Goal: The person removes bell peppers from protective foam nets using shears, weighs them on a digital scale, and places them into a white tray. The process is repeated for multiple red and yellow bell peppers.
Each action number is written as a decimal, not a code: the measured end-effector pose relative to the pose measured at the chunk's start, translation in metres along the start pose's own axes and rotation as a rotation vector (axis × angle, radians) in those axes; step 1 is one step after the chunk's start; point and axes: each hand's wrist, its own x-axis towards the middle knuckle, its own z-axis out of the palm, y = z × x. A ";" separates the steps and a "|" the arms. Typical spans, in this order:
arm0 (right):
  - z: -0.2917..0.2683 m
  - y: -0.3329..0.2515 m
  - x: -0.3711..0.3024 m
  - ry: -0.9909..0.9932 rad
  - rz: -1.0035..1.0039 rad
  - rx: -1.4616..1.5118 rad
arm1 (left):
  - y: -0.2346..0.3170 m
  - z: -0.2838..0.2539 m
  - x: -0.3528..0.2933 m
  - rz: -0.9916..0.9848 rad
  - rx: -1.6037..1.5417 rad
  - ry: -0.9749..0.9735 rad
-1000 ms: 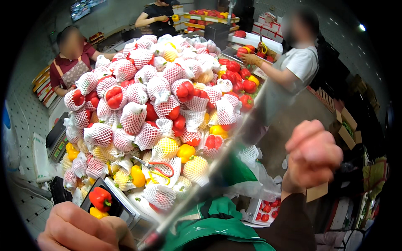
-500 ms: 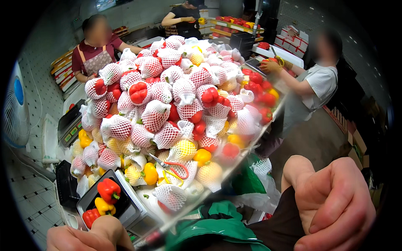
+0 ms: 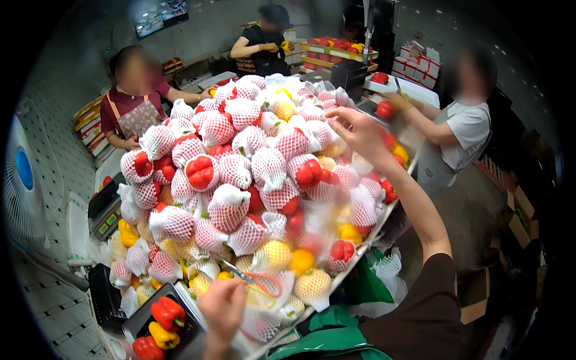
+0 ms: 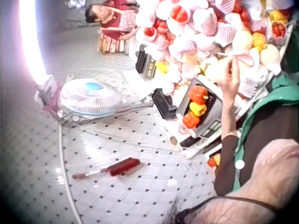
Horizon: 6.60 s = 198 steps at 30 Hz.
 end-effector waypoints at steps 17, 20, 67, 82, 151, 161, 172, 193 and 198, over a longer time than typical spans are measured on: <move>0.227 0.227 0.133 0.041 0.256 0.089 | -0.124 0.125 -0.024 0.102 0.579 0.070; 0.257 0.244 0.160 0.032 0.250 0.070 | -0.124 0.128 -0.019 0.127 0.589 0.093; 0.259 0.244 0.158 0.000 0.389 -0.007 | -0.128 0.132 -0.015 0.228 0.613 0.119; 0.140 0.244 0.098 0.378 0.852 1.458 | -0.117 0.134 -0.014 0.117 0.479 0.141; 0.157 -0.164 -0.204 -0.622 -0.205 0.311 | -0.072 -0.002 -0.110 -0.921 -1.888 0.449; 0.167 -0.156 -0.221 -0.530 -0.288 0.268 | -0.062 0.004 -0.113 -1.020 -1.780 0.382; 0.189 -0.149 -0.251 -0.671 -0.242 0.070 | -0.054 -0.021 -0.116 -1.018 -1.433 0.507; 0.143 -0.213 -0.288 -1.233 1.135 1.833 | -0.032 -0.098 -0.140 -0.684 -0.042 -0.198; 0.138 -0.230 -0.267 -1.272 1.271 1.695 | -0.056 -0.205 -0.118 -0.235 1.025 -0.002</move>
